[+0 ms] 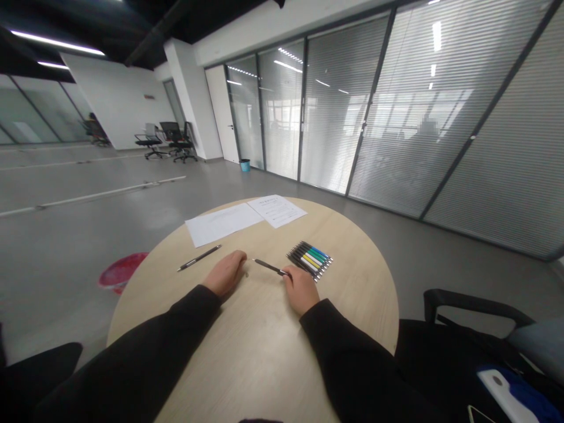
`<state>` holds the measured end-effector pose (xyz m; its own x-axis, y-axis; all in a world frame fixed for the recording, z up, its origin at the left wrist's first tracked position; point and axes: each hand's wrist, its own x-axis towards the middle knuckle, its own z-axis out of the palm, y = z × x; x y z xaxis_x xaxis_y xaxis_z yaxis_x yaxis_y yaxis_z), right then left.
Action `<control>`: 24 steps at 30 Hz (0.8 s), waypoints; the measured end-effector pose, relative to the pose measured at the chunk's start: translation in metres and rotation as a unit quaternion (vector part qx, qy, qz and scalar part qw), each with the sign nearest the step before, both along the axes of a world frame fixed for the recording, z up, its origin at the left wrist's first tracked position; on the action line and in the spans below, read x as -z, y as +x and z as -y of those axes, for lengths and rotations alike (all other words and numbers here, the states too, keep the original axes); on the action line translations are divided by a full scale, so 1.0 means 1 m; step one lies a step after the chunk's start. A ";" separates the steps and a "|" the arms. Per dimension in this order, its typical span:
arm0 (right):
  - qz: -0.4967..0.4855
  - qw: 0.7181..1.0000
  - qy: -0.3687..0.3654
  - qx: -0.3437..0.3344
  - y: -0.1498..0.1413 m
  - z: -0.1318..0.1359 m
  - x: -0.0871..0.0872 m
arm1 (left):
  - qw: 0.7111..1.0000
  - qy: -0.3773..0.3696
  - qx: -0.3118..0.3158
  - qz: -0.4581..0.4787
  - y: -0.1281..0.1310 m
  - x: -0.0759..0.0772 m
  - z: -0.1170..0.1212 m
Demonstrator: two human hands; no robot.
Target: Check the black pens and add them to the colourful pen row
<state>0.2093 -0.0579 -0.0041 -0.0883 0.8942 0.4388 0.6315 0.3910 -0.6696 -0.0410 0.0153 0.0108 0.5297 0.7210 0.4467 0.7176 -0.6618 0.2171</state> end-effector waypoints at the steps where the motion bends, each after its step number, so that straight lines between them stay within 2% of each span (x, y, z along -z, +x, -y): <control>1: 0.001 1.000 0.001 0.000 0.000 0.000 0.000 | 1.000 0.001 0.001 0.003 0.001 0.000 0.001; 10: 0.012 1.000 -0.006 0.001 0.001 -0.001 0.002 | 1.000 0.005 0.007 0.015 0.004 -0.001 0.002; 24: 0.022 1.000 0.003 -0.004 0.000 0.000 0.002 | 0.999 -0.016 0.029 0.011 0.007 -0.009 0.007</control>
<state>0.2097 -0.0576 -0.0057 -0.1152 0.8911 0.4389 0.6565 0.3999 -0.6396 -0.0341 0.0086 0.0199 0.5612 0.7029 0.4371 0.6725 -0.6951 0.2542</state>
